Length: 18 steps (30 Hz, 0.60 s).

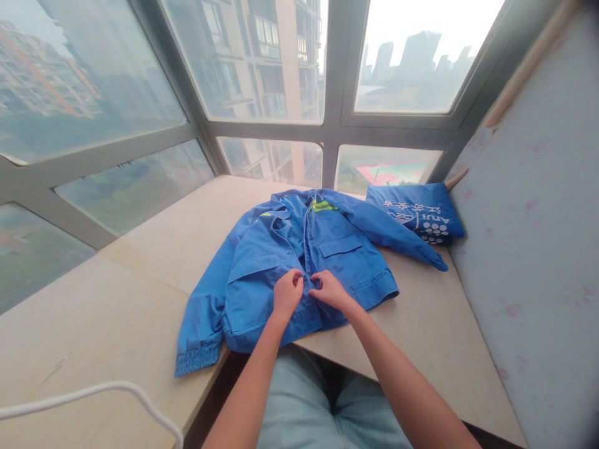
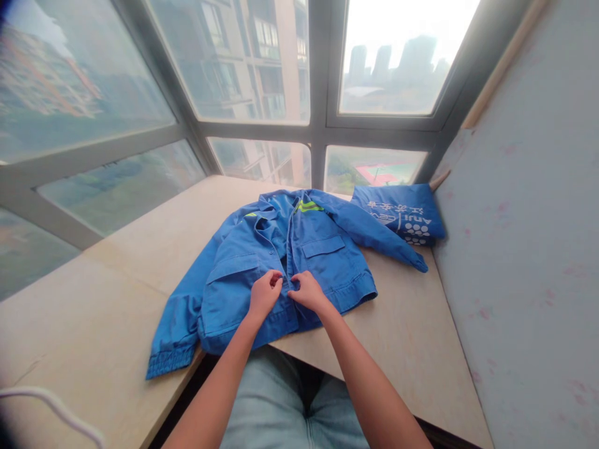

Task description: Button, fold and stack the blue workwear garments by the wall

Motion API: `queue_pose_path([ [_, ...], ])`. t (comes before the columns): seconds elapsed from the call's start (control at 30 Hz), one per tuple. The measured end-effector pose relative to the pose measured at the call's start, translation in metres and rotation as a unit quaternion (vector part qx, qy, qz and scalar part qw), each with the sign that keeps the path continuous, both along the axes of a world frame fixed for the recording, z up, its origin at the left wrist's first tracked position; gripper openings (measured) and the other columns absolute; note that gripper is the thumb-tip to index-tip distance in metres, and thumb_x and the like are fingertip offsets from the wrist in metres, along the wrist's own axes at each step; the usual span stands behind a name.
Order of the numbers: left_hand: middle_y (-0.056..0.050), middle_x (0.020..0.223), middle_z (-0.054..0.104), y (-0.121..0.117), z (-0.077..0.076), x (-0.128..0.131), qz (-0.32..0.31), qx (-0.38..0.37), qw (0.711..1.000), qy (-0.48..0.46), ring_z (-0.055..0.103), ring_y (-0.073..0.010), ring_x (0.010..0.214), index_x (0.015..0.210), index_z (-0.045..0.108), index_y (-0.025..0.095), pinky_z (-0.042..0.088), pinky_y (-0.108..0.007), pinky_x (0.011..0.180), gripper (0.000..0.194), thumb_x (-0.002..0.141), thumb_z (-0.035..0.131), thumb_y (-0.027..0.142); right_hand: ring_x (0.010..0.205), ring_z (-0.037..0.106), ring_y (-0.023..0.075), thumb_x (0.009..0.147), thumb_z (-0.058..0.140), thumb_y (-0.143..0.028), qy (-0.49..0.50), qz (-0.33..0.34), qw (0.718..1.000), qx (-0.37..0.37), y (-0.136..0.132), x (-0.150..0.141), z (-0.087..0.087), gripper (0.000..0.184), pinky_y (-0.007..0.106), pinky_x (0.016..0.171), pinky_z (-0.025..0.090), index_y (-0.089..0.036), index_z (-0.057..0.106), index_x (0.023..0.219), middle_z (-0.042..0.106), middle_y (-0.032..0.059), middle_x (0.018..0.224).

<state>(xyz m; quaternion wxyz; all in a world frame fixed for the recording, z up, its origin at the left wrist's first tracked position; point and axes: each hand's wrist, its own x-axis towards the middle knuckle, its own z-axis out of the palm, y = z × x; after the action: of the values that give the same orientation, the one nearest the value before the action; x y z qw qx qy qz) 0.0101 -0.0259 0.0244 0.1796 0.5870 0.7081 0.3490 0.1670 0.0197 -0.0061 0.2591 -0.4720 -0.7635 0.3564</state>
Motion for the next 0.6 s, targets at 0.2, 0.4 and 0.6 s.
queue_pose_path([
  [0.2, -0.005, 0.093, 0.074, -0.004, -0.023, 0.001, 0.014, 0.028, 0.997, -0.065, 0.069, -0.0186, 0.086, 0.096, 0.067, 0.021, 0.053, -0.03, 0.08, 0.018, 0.086, 0.052, 0.018, 0.102, 0.06, 0.0233, 0.07, 0.068, -0.017, -0.099, -0.023, 0.994, 0.037, -0.007, -0.01, 0.004, 0.041, 0.03, 0.087, 0.047, -0.02, 0.069, 0.111, 0.062, 0.0103, 0.109],
  [0.4, -0.005, 0.089, 0.072, -0.005, -0.031, 0.001, 0.04, 0.049, 0.992, -0.107, 0.069, -0.0181, 0.081, 0.096, 0.064, 0.019, 0.054, -0.031, 0.078, 0.015, 0.086, 0.054, 0.022, 0.096, 0.061, 0.0226, 0.073, 0.076, -0.036, -0.086, -0.093, 0.992, 0.026, -0.006, -0.018, 0.007, 0.03, 0.03, 0.08, 0.047, -0.023, 0.069, 0.099, 0.063, 0.0071, 0.1],
  [0.6, -0.003, 0.083, 0.07, -0.009, -0.028, -0.002, 0.039, 0.068, 0.985, -0.152, 0.068, -0.0162, 0.075, 0.093, 0.064, 0.019, 0.054, -0.028, 0.072, 0.015, 0.084, 0.057, 0.029, 0.097, 0.062, 0.0219, 0.067, 0.077, -0.028, -0.019, -0.086, 0.996, -0.003, -0.003, -0.011, 0.005, 0.032, 0.031, 0.086, 0.047, -0.021, 0.068, 0.097, 0.066, 0.0055, 0.101],
])
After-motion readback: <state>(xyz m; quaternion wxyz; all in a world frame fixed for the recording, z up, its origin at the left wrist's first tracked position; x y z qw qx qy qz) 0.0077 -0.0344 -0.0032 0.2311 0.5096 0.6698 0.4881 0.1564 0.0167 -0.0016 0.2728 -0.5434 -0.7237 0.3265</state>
